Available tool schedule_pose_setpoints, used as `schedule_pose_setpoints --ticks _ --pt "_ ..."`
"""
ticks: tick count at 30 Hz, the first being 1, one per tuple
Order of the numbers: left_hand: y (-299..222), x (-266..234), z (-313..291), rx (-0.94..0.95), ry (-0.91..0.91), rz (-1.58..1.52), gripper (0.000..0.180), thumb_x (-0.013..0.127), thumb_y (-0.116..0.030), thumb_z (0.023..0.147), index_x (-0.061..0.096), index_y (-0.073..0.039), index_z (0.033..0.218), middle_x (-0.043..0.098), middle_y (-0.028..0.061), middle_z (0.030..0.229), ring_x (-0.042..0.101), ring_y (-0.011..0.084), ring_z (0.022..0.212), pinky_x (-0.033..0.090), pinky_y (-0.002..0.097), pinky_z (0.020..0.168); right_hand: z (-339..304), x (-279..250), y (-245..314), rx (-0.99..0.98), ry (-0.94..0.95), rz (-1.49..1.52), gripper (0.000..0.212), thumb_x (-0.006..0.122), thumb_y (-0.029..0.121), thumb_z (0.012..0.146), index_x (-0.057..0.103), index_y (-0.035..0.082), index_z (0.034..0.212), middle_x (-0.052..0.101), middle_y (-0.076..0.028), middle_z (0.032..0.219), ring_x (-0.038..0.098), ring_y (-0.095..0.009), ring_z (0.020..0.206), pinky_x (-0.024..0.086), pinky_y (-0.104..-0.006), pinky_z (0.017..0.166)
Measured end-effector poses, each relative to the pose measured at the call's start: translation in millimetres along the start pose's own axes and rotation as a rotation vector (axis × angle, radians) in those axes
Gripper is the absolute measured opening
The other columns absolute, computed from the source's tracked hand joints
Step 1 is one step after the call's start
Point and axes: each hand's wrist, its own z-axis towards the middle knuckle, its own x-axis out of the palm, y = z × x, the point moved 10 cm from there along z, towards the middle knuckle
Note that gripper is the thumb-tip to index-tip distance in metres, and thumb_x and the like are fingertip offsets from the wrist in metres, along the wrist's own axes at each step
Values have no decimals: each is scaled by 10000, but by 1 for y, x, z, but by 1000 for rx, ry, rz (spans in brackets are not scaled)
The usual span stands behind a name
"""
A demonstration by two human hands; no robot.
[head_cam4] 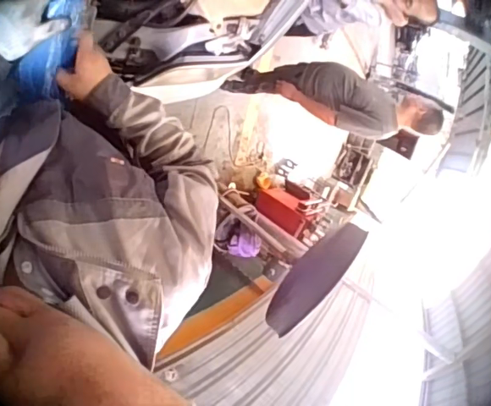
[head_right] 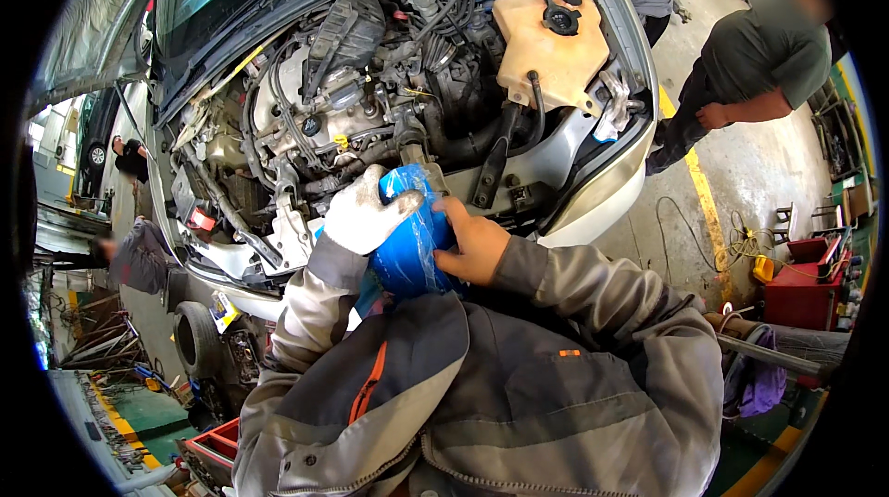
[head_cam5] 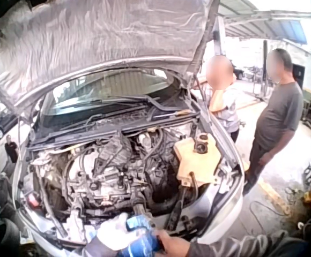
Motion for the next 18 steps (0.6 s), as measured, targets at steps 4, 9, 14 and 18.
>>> schedule_pose_setpoints --ticks 4,9,14,18 --pt "-6 8 3 6 51 80 604 749 -567 765 565 0 864 610 188 679 655 358 615 529 432 546 7 4 -13 12 69 -108 784 702 221 826 233 7 1416 644 -276 888 683 -418 810 543 -445 754" --pt "-28 4 0 257 -32 225 514 722 -524 818 555 -38 811 545 137 613 623 318 535 499 406 460 17 9 -24 98 150 -10 902 708 154 800 158 12 1501 647 -288 1044 666 -381 961 525 -398 845" --pt "-22 -3 9 100 -25 103 592 655 -615 847 533 -39 795 536 128 611 615 314 528 487 402 456 10 -10 -3 -66 23 -169 903 713 323 782 265 -12 1492 641 -332 1027 660 -468 865 539 -470 805" --pt "-17 4 6 155 -35 185 617 621 -644 859 527 -35 818 582 155 571 633 328 524 498 410 466 11 -14 10 -271 -72 -288 790 786 350 751 458 18 1388 514 -258 1325 574 -428 1138 487 -442 950"
